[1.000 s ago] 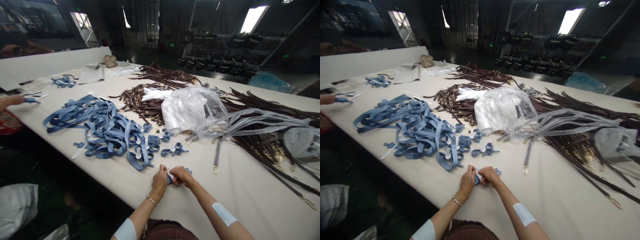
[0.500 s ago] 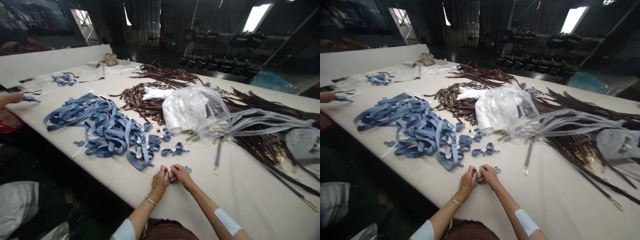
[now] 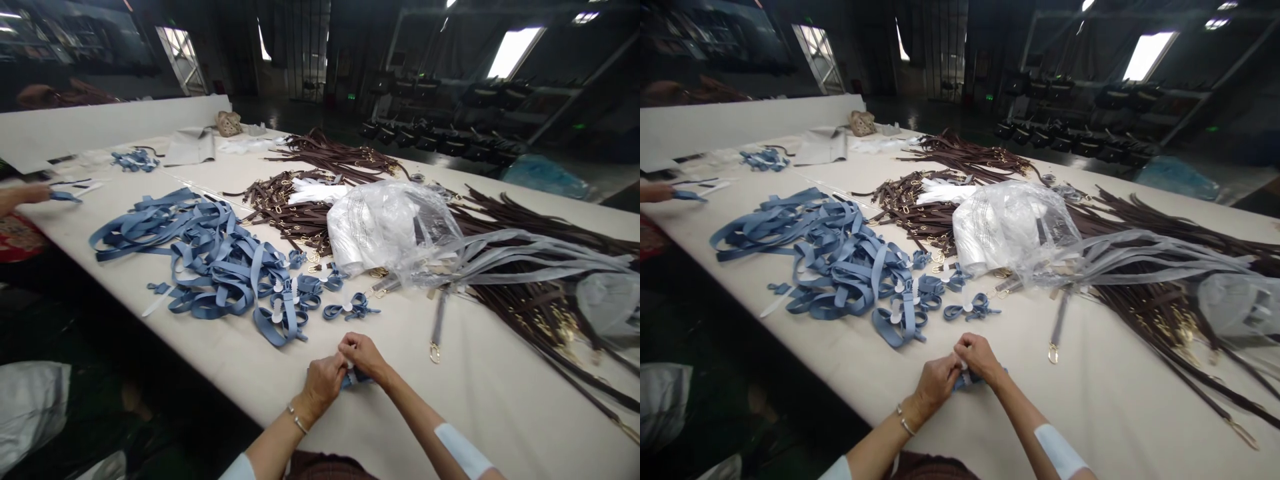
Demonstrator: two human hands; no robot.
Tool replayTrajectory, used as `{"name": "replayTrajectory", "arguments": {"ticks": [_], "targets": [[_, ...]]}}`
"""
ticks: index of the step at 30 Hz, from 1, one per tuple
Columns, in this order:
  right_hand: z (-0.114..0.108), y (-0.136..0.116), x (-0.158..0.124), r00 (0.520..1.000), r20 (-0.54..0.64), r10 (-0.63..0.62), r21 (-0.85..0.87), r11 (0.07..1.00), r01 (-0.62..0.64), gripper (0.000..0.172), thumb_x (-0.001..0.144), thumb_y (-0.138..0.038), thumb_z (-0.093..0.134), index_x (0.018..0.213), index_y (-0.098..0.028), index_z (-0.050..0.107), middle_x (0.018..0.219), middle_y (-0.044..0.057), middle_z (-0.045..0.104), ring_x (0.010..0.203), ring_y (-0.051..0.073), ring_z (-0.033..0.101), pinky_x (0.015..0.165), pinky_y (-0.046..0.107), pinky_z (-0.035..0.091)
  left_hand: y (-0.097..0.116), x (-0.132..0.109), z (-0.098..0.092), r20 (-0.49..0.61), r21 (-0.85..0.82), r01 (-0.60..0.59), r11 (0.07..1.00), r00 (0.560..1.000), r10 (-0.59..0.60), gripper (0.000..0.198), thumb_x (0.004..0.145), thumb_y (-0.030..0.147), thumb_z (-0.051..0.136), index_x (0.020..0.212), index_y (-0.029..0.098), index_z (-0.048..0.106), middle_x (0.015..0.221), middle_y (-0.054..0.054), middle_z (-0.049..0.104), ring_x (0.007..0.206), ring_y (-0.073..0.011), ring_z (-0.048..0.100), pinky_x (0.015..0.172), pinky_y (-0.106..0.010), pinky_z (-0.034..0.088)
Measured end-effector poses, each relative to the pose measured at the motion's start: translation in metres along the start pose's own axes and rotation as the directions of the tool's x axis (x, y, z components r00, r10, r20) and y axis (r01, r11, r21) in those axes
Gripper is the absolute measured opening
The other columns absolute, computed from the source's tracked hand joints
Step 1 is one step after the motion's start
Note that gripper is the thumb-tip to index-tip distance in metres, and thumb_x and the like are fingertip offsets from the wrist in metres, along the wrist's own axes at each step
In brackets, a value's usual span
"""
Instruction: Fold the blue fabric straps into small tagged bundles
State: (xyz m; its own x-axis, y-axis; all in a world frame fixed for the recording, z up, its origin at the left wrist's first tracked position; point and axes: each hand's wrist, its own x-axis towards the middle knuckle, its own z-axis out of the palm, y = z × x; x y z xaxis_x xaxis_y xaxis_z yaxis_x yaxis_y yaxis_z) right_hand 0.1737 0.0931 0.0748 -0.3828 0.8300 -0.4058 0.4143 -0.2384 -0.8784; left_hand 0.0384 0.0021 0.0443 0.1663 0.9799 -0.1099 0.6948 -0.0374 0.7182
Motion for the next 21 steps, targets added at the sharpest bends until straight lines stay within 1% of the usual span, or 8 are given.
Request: {"name": "replayTrajectory", "arguments": {"ticks": [4, 7, 10, 12, 15, 17, 19, 21], "targets": [[0.0, -0.008, -0.003, 0.994, -0.103, 0.031, 0.133, 0.991, -0.017, 0.03, 0.071, -0.049, 0.06, 0.069, -0.019, 0.054, 0.06, -0.003, 0.052, 0.059, 0.013, 0.049, 0.056, 0.025, 0.043, 0.016, -0.011, -0.003, 0.066, -0.088, -0.097, 0.991, 0.992, 0.103, 0.016, 0.092, 0.023, 0.041, 0.095, 0.023, 0.057, 0.091, -0.006, 0.071, 0.085, -0.0209, 0.068, 0.08, -0.03, 0.049], [-0.01, -0.02, -0.003, 0.987, -0.146, 0.07, 0.249, 0.968, -0.032, 0.041, 0.073, -0.06, 0.056, 0.08, -0.02, 0.051, 0.067, -0.003, 0.053, 0.062, 0.015, 0.056, 0.054, 0.027, 0.047, 0.026, -0.013, -0.003, 0.077, -0.372, 0.022, 0.928, 0.997, 0.007, 0.014, 0.093, 0.029, 0.042, 0.1, 0.021, 0.052, 0.089, -0.004, 0.068, 0.08, -0.0189, 0.065, 0.077, -0.03, 0.049], [-0.019, -0.029, -0.003, 0.982, -0.172, 0.076, 0.296, 0.955, -0.022, 0.045, 0.072, -0.064, 0.059, 0.083, -0.021, 0.05, 0.066, -0.003, 0.054, 0.06, 0.015, 0.057, 0.052, 0.025, 0.044, 0.033, -0.003, -0.006, 0.153, -0.698, 0.22, 0.682, 0.975, -0.158, 0.024, 0.092, 0.04, 0.044, 0.101, 0.02, 0.053, 0.098, -0.006, 0.067, 0.091, -0.0198, 0.062, 0.083, -0.031, 0.05], [-0.021, -0.031, -0.006, 0.978, -0.198, 0.071, 0.288, 0.958, -0.011, 0.046, 0.071, -0.064, 0.062, 0.079, -0.02, 0.051, 0.062, -0.003, 0.053, 0.056, 0.013, 0.053, 0.048, 0.023, 0.039, 0.035, 0.006, -0.011, 0.245, -0.787, 0.31, 0.533, 0.951, -0.191, 0.033, 0.09, 0.045, 0.046, 0.103, 0.018, 0.057, 0.105, -0.008, 0.067, 0.1, -0.0228, 0.061, 0.086, -0.034, 0.05], [-0.016, -0.03, -0.012, 0.962, -0.27, 0.035, 0.251, 0.967, 0.035, 0.047, 0.071, -0.065, 0.062, 0.074, -0.02, 0.052, 0.062, -0.003, 0.052, 0.056, 0.012, 0.047, 0.051, 0.024, 0.039, 0.031, 0.013, -0.018, 0.38, -0.813, 0.407, 0.415, 0.913, -0.15, 0.045, 0.086, 0.051, 0.045, 0.102, 0.013, 0.063, 0.101, -0.013, 0.069, 0.094, -0.0247, 0.065, 0.08, -0.036, 0.053], [-0.012, -0.029, -0.017, 0.951, -0.309, -0.004, 0.22, 0.973, 0.076, 0.046, 0.072, -0.065, 0.061, 0.074, -0.02, 0.053, 0.065, -0.002, 0.051, 0.059, 0.013, 0.047, 0.056, 0.026, 0.042, 0.025, 0.012, -0.024, 0.46, -0.839, 0.474, 0.268, 0.88, -0.115, 0.051, 0.085, 0.054, 0.042, 0.097, 0.011, 0.066, 0.098, -0.014, 0.069, 0.088, -0.0227, 0.067, 0.077, -0.034, 0.054], [-0.009, -0.03, -0.023, 0.943, -0.328, -0.049, 0.187, 0.976, 0.115, 0.045, 0.074, -0.065, 0.06, 0.075, -0.02, 0.055, 0.065, -0.002, 0.051, 0.061, 0.014, 0.047, 0.059, 0.027, 0.043, 0.016, 0.01, -0.031, 0.543, -0.825, 0.552, 0.123, 0.834, -0.099, 0.055, 0.084, 0.058, 0.04, 0.091, 0.011, 0.067, 0.093, -0.014, 0.068, 0.08, -0.0188, 0.067, 0.073, -0.03, 0.053], [-0.007, -0.033, -0.031, 0.943, -0.318, -0.1, 0.155, 0.975, 0.156, 0.042, 0.076, -0.062, 0.061, 0.075, -0.02, 0.057, 0.065, -0.001, 0.052, 0.062, 0.015, 0.047, 0.06, 0.027, 0.042, 0.008, 0.008, -0.04, 0.631, -0.769, 0.635, 0.076, 0.772, -0.075, 0.065, 0.086, 0.064, 0.034, 0.087, 0.009, 0.069, 0.082, -0.012, 0.067, 0.066, -0.0147, 0.063, 0.064, -0.025, 0.051]]}}
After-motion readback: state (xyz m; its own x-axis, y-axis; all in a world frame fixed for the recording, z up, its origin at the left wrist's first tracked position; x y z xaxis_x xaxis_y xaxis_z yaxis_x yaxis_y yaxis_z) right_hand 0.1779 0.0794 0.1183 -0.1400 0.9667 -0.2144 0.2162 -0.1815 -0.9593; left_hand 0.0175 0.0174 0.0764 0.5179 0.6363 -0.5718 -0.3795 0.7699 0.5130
